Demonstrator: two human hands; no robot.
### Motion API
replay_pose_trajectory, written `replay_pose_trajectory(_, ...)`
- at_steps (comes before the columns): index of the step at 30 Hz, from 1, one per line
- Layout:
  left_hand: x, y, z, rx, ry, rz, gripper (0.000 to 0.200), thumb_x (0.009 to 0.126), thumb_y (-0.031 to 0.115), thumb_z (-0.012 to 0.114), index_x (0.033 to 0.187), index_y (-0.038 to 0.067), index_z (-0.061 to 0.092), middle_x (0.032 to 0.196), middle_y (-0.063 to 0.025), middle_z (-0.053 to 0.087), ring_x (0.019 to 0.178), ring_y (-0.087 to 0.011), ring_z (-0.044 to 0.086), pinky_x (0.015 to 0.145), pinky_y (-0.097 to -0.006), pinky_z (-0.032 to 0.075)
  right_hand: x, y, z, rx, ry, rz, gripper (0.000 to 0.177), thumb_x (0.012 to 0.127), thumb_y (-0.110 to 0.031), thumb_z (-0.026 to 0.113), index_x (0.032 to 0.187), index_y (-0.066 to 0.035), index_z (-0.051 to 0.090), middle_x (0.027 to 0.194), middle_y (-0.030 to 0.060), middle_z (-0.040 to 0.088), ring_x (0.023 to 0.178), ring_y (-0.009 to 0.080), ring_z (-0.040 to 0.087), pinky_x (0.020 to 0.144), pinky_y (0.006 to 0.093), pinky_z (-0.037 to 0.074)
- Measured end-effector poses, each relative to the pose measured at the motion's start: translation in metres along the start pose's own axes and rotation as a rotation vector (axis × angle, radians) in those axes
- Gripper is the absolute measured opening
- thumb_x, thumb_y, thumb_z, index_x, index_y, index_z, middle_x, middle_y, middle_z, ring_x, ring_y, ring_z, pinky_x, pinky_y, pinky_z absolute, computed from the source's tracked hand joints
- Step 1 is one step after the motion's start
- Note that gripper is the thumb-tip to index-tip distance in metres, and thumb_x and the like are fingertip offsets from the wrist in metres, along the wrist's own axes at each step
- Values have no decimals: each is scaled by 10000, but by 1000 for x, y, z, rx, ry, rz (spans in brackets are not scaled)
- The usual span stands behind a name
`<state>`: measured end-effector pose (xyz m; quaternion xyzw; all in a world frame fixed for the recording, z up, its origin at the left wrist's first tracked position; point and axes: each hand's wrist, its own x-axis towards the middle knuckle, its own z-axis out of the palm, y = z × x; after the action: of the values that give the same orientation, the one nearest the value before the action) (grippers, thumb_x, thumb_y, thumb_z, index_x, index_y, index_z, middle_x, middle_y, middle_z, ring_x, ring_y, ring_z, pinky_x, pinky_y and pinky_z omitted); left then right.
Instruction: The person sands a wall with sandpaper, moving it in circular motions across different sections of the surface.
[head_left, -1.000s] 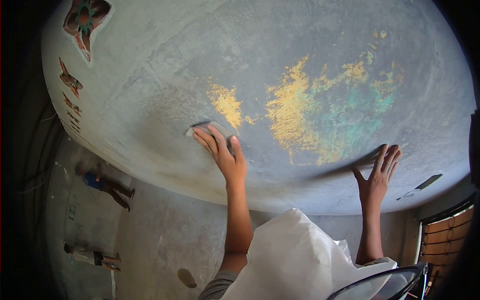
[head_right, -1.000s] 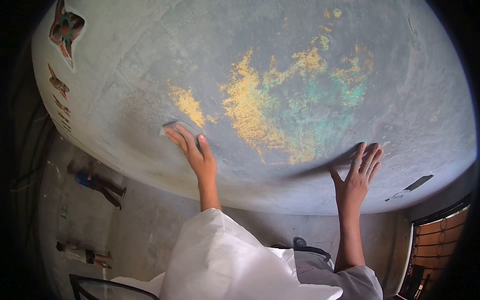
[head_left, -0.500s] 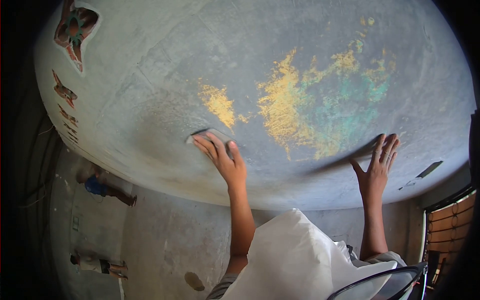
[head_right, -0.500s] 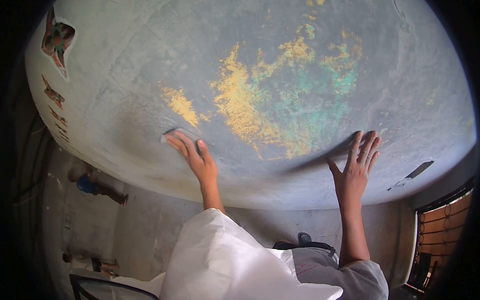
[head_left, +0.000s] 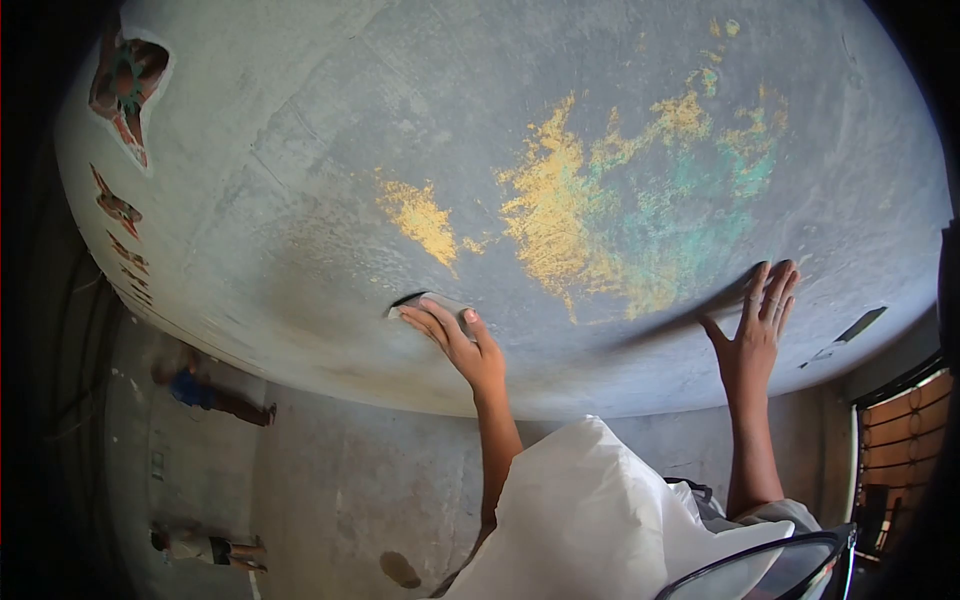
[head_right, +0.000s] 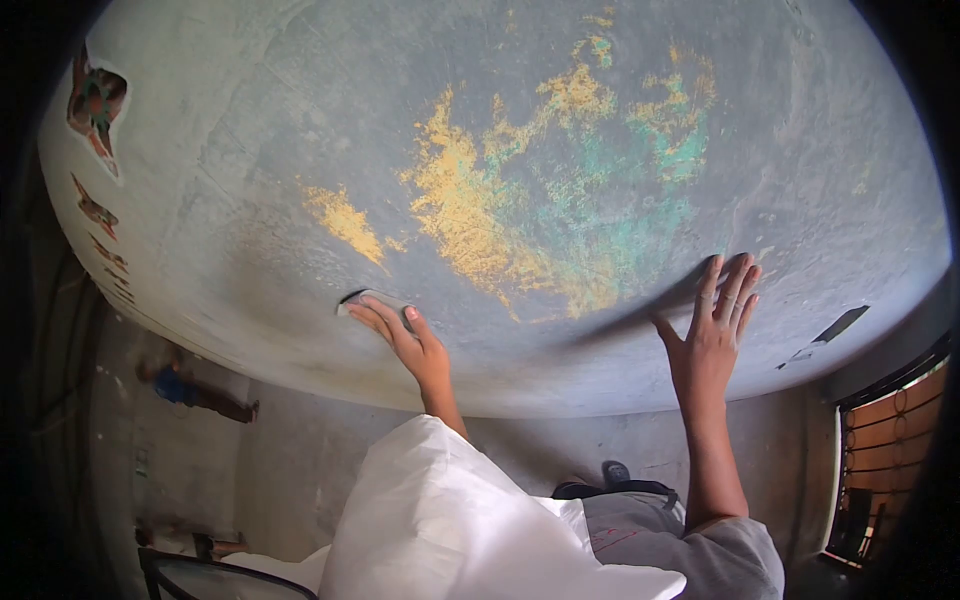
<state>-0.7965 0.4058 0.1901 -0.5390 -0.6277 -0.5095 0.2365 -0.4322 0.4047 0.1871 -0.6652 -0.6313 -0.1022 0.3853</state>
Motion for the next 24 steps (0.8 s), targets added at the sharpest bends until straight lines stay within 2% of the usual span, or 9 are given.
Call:
replay_pose_trajectory(2,5,-5,-2,-15,-19,-30,704,1081,437,335,1603,19,116,1658,-265,-48,1523,-478,-52,1216,-587,46,0,0,0,5,6,-4,1179,705,-260,880,1619,-118,150,1662,256,65,1534,436,92,1210,562,202)
replay_pose_trajectory(7,47,-6,-13,-36,110,-29,699,1087,408,326,1597,-8,91,1657,-268,-55,1522,-471,-77,1221,-571,13,0,0,0,-6,-5,-1,1185,692,-245,885,1617,-109,158,1660,258,73,1533,434,103,1210,563,204)
replay_pose_trajectory(11,25,2,-2,-38,108,-66,701,1088,396,326,1593,-23,80,1656,-269,-59,1526,-460,-75,1223,-562,8,-1,2,2,-12,-16,7,1183,695,-248,884,1617,-105,156,1659,261,73,1533,434,105,1210,562,202)
replay_pose_trajectory(16,-7,0,3,-15,-10,-89,703,1089,397,325,1590,-30,81,1654,-273,-70,1533,-435,-69,1225,-552,14,-1,4,3,-4,-9,-7,1176,705,-266,878,1617,-105,154,1659,263,68,1535,434,96,1211,564,196)
replay_pose_trajectory(20,35,-11,-21,-59,38,-133,721,1089,415,323,1590,-29,56,1650,-281,-76,1531,-441,-73,1229,-540,20,0,3,4,0,-3,-13,1174,708,-271,877,1618,-107,153,1660,260,66,1535,433,90,1212,568,188)
replay_pose_trajectory(24,36,-7,-16,-70,79,-135,728,1088,426,315,1591,-25,45,1651,-277,-82,1532,-433,-78,1232,-536,27,0,3,3,-8,-4,-10,1173,711,-276,875,1619,-110,151,1663,255,61,1536,431,88,1212,569,185)
